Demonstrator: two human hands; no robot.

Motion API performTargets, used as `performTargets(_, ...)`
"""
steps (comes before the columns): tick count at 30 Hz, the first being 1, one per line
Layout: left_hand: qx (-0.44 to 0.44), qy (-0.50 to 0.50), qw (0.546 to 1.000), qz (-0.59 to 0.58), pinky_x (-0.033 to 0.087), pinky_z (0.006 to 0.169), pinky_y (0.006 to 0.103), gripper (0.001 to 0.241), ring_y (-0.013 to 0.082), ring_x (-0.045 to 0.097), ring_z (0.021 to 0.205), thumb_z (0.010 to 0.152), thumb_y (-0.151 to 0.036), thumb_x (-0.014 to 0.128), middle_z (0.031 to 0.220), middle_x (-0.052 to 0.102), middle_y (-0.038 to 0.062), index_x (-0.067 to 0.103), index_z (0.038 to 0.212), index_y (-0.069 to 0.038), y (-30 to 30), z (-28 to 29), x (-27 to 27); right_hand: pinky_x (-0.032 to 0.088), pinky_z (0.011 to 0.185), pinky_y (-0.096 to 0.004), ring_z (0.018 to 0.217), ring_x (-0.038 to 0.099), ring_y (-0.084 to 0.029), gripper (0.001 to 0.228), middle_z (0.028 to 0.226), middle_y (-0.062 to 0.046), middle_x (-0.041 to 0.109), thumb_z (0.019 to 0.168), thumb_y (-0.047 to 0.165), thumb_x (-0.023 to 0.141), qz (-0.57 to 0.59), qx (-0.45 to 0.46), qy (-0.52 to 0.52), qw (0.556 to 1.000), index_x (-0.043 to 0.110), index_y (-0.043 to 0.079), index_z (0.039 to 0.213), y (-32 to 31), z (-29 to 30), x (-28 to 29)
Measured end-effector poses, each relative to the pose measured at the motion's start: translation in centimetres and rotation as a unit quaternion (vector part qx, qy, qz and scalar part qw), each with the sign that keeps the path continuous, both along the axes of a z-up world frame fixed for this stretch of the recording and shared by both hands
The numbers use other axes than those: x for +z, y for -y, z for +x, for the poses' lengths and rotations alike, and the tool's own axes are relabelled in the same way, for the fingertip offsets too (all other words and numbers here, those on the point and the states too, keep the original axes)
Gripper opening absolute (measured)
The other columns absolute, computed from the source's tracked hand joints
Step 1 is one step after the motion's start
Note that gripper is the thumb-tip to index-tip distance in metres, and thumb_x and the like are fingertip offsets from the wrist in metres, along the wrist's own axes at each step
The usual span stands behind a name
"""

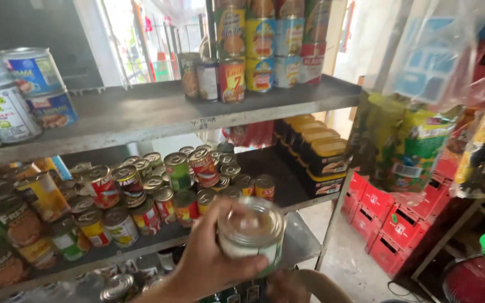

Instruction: Wiping dust off canned goods with a cloth and arranging them neatly on grocery store shelves.

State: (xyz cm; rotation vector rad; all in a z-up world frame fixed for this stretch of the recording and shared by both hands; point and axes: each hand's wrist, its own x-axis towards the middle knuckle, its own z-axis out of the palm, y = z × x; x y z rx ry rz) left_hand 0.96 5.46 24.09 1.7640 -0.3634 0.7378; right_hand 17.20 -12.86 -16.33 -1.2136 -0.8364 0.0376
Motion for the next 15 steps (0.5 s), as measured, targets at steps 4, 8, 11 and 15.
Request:
performTargets(4,0.063,-0.028,0.994,0.087,0.060,0.095,0.0416,0.078,0.0266,0.075,0.116,0.066,-0.039,0.093,0.129,0.070,0.012,0.051,0.126,-0.011,0.7,3.0,8.8,0.051,0.099,-0.040,0.113,0.063,-0.024,0.061,0.124,-0.011,0.065,0.087,0.020,0.076,-0.003,-0.042,0.100,0.994,0.052,0.005,0.141,0.9,2.0,31.5)
performTargets(8,0.105,0.018,0.989,0.100,0.061,0.089,0.0467,0.072,0.0298,0.068,0.122,0.069,-0.042,0.091,0.133,0.062,0.015,0.048,0.119,-0.011,-0.2,9.2,15.5,0.042,0.118,-0.044,0.140,0.051,-0.028,0.095,0.148,-0.014,0.052,0.088,0.023,0.080,0.028,-0.010,0.228,0.973,0.026,0.007,0.165,0.8,2.2,49.4)
performTargets(11,0.054,0.099,0.992,0.057,0.064,0.086,0.0405,0.070,0.0248,0.068,0.121,0.071,-0.048,0.091,0.145,0.052,0.007,0.049,0.113,-0.011,-2.4,15.3,19.0,0.044,0.108,-0.048,0.143,0.048,-0.029,0.117,0.157,-0.017,0.046,0.076,0.028,0.087,-0.129,-0.083,0.278,0.948,0.014,0.011,0.166,-1.3,3.9,56.9)
performTargets(15,0.222,0.009,0.967,0.129,0.063,0.076,0.0352,0.078,0.0223,0.075,0.093,0.059,-0.058,0.091,0.102,0.069,0.009,0.051,0.107,-0.012,-2.1,17.9,23.3,0.052,0.107,-0.044,0.130,0.062,-0.030,0.117,0.143,-0.019,0.060,0.072,0.031,0.091,-0.122,-0.062,0.215,0.967,0.020,0.003,0.160,-5.3,10.1,60.2)
